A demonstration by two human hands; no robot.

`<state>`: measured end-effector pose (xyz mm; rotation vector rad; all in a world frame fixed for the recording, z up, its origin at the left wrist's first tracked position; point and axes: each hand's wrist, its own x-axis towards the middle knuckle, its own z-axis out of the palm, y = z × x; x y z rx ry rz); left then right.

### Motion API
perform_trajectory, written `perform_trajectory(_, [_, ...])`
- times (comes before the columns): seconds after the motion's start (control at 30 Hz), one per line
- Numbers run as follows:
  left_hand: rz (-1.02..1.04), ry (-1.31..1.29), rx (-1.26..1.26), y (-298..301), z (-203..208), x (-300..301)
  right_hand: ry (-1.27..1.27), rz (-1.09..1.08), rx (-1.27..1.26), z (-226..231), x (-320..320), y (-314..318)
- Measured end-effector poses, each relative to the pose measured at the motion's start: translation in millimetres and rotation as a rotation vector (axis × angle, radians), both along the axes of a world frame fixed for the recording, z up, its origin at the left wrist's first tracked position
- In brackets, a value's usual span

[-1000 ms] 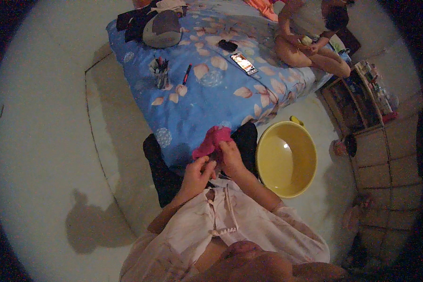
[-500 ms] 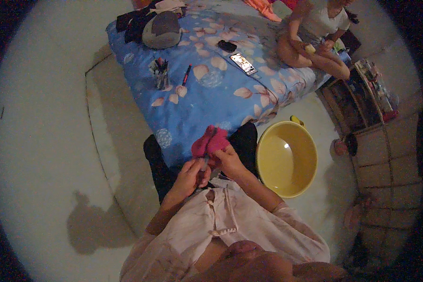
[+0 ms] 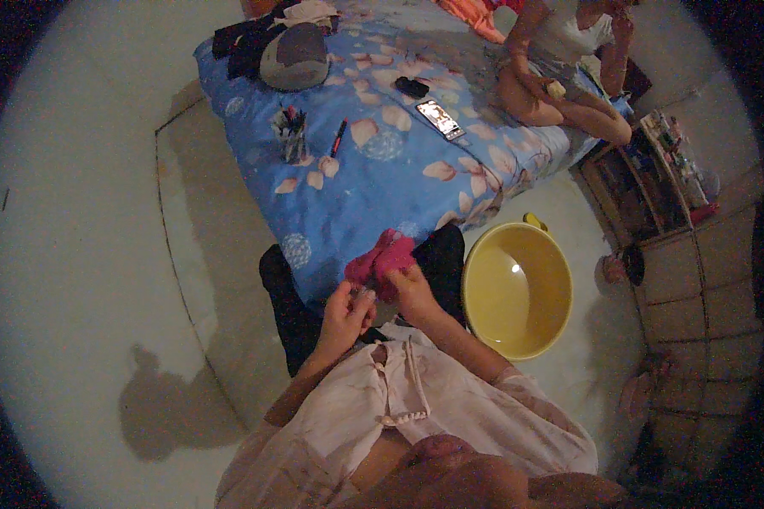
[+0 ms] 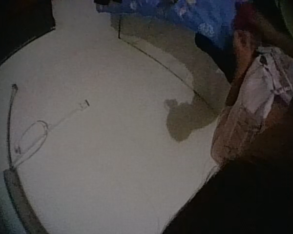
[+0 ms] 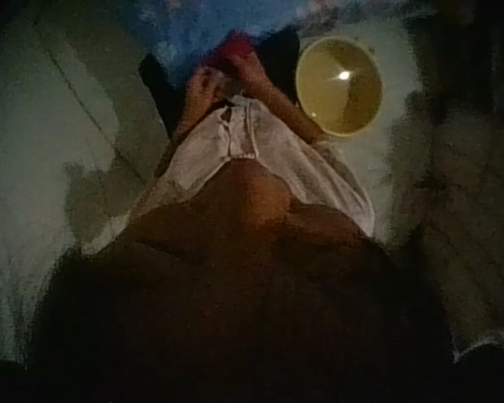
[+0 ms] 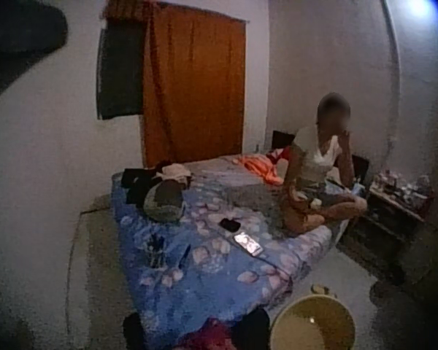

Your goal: The person sits on the floor and wipes a pen with a pink cloth. They repeatedly rub the pen's body and cap, occasionally placing it on the bed and picking it up again. A child sits on the bed nearby, eating fruit.

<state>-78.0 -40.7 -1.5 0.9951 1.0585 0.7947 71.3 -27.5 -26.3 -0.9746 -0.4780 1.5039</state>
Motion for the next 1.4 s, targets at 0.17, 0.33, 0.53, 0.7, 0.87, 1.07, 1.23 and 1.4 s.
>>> perform_trajectory(0.17, [-0.084,-0.363,-0.264,6,-3,-10,-0.1,0.148,-0.001,14,2,-2])
perform_trajectory(0.33, [-0.122,-0.471,-0.425,6,0,-10,-0.138,0.199,0.033,28,3,1])
perform_trajectory(0.53, [-0.214,-0.146,0.001,5,11,11,0.215,-0.07,0.107,22,12,32])
perform_trajectory(0.7, [-0.026,-0.037,0.123,15,15,12,-0.023,0.176,0.048,23,7,5])
perform_trajectory(0.87, [-0.132,0.019,0.208,9,19,16,0.039,-0.076,0.013,4,32,14])
perform_trajectory(1.07, [0.005,-0.11,0.074,7,12,4,0.063,-0.161,0.156,41,66,27])
perform_trajectory(1.23, [0.132,-0.16,0.032,6,31,8,0.057,-0.107,0.46,63,75,17])
perform_trajectory(1.4, [0.077,-0.139,0.229,7,31,22,-0.053,-0.004,0.222,16,53,8])
